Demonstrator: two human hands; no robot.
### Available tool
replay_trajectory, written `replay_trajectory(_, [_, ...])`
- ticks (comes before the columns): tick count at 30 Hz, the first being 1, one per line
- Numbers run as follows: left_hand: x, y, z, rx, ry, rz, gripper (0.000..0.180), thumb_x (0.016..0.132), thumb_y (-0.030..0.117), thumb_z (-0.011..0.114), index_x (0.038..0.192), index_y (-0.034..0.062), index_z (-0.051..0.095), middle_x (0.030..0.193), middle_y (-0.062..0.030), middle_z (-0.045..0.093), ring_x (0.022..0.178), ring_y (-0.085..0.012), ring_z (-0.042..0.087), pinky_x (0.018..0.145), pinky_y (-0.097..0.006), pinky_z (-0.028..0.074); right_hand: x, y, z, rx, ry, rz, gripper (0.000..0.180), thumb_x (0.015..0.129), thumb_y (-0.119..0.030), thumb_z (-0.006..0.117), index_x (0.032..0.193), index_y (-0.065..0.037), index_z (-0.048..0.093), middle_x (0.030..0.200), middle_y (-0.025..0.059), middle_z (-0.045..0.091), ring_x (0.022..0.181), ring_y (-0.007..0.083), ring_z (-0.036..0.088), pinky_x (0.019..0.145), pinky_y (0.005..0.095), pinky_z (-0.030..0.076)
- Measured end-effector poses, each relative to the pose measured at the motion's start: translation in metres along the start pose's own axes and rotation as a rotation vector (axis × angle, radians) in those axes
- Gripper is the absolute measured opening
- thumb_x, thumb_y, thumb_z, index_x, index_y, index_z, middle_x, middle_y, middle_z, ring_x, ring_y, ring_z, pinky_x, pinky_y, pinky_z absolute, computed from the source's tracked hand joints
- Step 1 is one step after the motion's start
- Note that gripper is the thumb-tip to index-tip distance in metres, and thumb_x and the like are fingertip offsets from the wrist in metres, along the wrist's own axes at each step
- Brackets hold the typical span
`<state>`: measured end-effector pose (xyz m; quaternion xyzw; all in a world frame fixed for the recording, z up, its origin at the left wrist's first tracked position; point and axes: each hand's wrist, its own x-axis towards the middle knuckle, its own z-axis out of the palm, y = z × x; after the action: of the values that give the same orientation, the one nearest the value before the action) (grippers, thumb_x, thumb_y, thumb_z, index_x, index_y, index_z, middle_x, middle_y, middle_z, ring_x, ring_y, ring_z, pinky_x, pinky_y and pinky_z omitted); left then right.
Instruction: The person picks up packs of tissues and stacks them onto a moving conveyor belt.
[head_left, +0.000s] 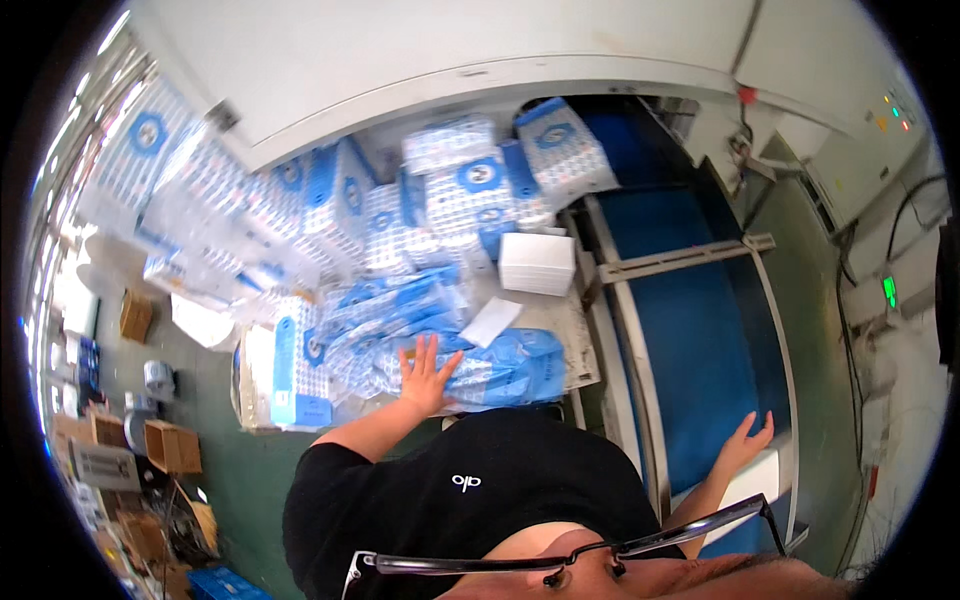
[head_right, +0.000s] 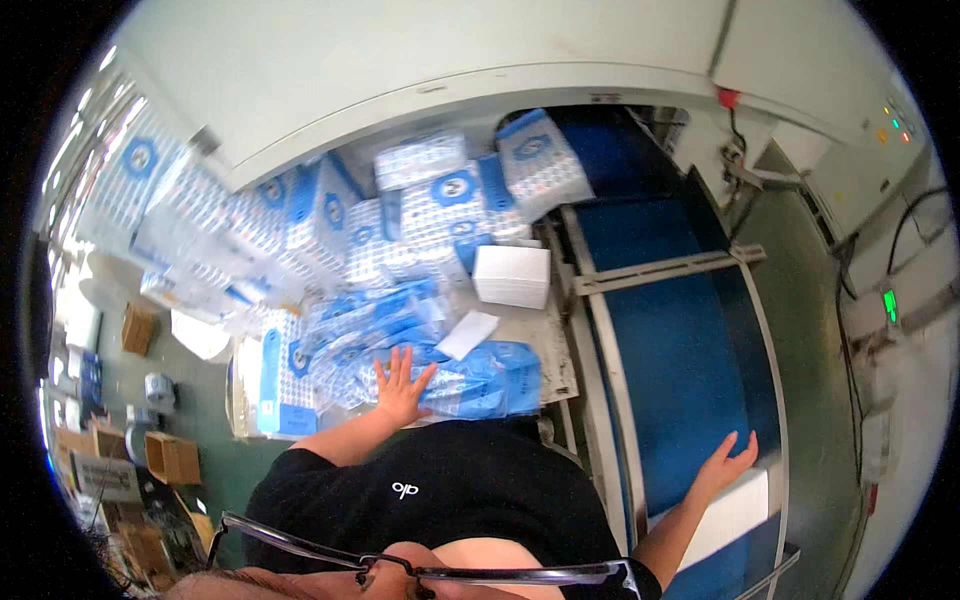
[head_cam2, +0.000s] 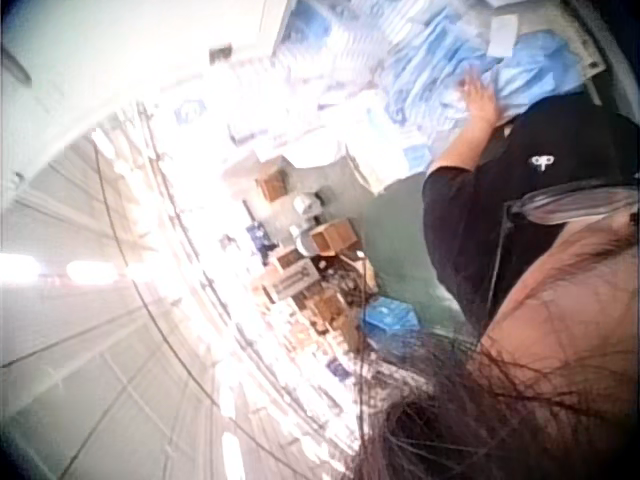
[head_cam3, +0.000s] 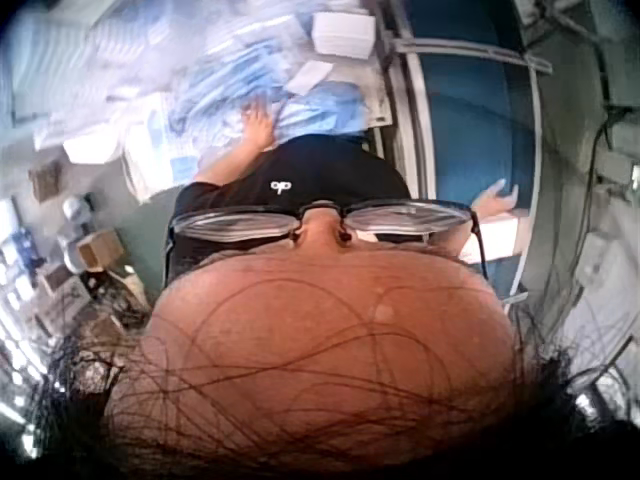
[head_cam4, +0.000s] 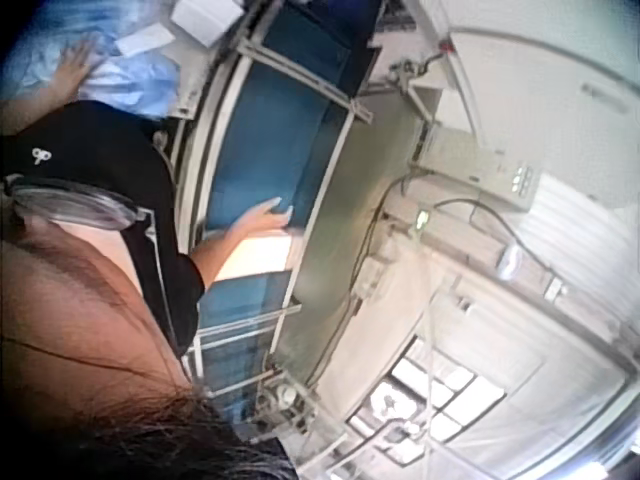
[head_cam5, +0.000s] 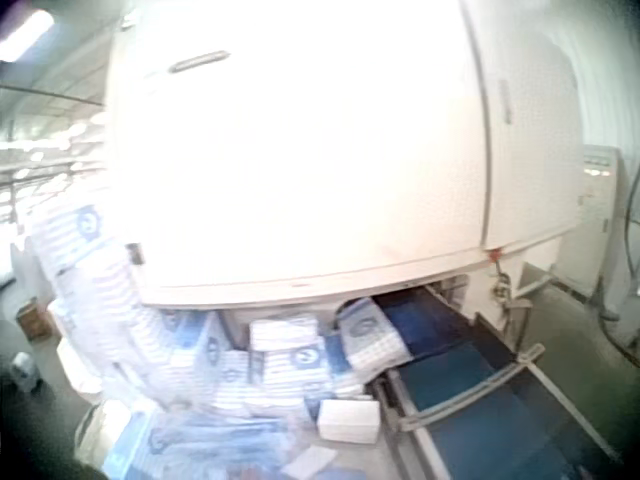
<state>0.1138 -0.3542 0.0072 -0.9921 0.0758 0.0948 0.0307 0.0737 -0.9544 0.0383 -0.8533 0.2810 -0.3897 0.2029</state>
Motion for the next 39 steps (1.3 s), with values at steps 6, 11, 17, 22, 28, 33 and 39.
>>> replay_trajectory(6, [-0.017, -0.105, 0.052, 0.03, 0.231, 0.041, 0.106, 0.058, 0.041, 0.084, 0.147, 0.0315, 0.028, 0.148, -0.015, 0.035, 0.143, -0.0331, 0.021, 0.106, -0.071, 0.009, -0.064, -0.158, 0.064, 0.375, -0.323, -0.326, 0.033, 0.084, -0.013, 0.066, 0.115, -0.002, 0.059, 0.114, 0.0148, 0.059, 0.108, 0.0301, 0.054, 0.097, 0.0387, 0.041])
replay_trajectory(11, [-0.054, -0.145, 0.082, -0.056, -0.004, -0.032, 0.091, 0.069, 0.033, 0.078, 0.147, 0.0265, 0.032, 0.141, -0.0119, 0.043, 0.137, -0.0328, 0.032, 0.11, -0.065, 0.012, -0.174, -0.288, 0.147, 0.515, -0.913, -0.794, 0.057, 0.076, -0.025, 0.075, 0.128, -0.012, 0.055, 0.133, 0.0179, 0.051, 0.121, 0.0362, 0.049, 0.1, 0.0435, 0.041])
replay_trajectory(17, [-0.078, -0.158, 0.064, -0.219, 0.227, 0.106, 0.085, 0.066, 0.046, 0.077, 0.141, 0.0378, 0.039, 0.149, -0.0098, 0.031, 0.141, -0.0423, 0.017, 0.106, -0.072, 0.011, -0.244, -0.351, 0.219, 0.062, -1.04, -0.936, 0.039, 0.082, -0.027, 0.066, 0.12, -0.017, 0.061, 0.125, 0.0173, 0.055, 0.111, 0.0357, 0.056, 0.092, 0.0454, 0.046])
replay_trajectory(22, [-0.088, -0.157, 0.093, 0.081, 0.245, 0.21, 0.075, 0.074, 0.056, 0.068, 0.141, 0.0456, 0.036, 0.153, -0.0075, 0.027, 0.141, -0.0449, 0.014, 0.099, -0.079, 0.008, -0.234, -0.334, 0.278, 0.001, -1.061, -0.357, 0.021, 0.085, -0.025, 0.057, 0.097, -0.01, 0.068, 0.106, 0.017, 0.062, 0.095, 0.04, 0.061, 0.079, 0.048, 0.051])
replay_trajectory(28, [-0.063, -0.149, 0.093, -0.115, 0.096, -0.039, 0.052, 0.093, 0.046, 0.047, 0.143, 0.0455, 0.033, 0.15, -0.0102, 0.033, 0.14, -0.0465, 0.018, 0.1, -0.079, 0.006, -0.199, -0.371, 0.283, 0.441, -0.833, -0.34, 0.042, 0.078, -0.018, 0.067, 0.116, -0.002, 0.058, 0.108, 0.0245, 0.059, 0.103, 0.0409, 0.057, 0.087, 0.0462, 0.048])
replay_trajectory(33, [0.014, -0.146, 0.057, -0.078, -0.184, -0.268, 0.053, 0.095, 0.048, 0.043, 0.146, 0.0446, 0.027, 0.149, -0.012, 0.036, 0.14, -0.0427, 0.022, 0.103, -0.075, 0.009, -0.205, -0.406, 0.217, 0.511, -0.621, -0.902, 0.068, 0.072, -0.026, 0.075, 0.132, -0.007, 0.048, 0.133, 0.0195, 0.047, 0.117, 0.0404, 0.049, 0.097, 0.0488, 0.042])
replay_trajectory(39, [0.032, -0.147, 0.042, -0.004, -0.412, -0.008, 0.062, 0.085, 0.053, 0.058, 0.14, 0.0311, 0.043, 0.138, -0.0147, 0.049, 0.129, -0.0405, 0.041, 0.105, -0.055, 0.029, -0.303, -0.369, 0.173, 0.185, -1.216, -1.558, 0.072, 0.077, -0.054, 0.067, 0.141, -0.04, 0.038, 0.156, 0.0056, 0.02, 0.142, 0.0473, 0.007, 0.095, 0.0822, 0.014])
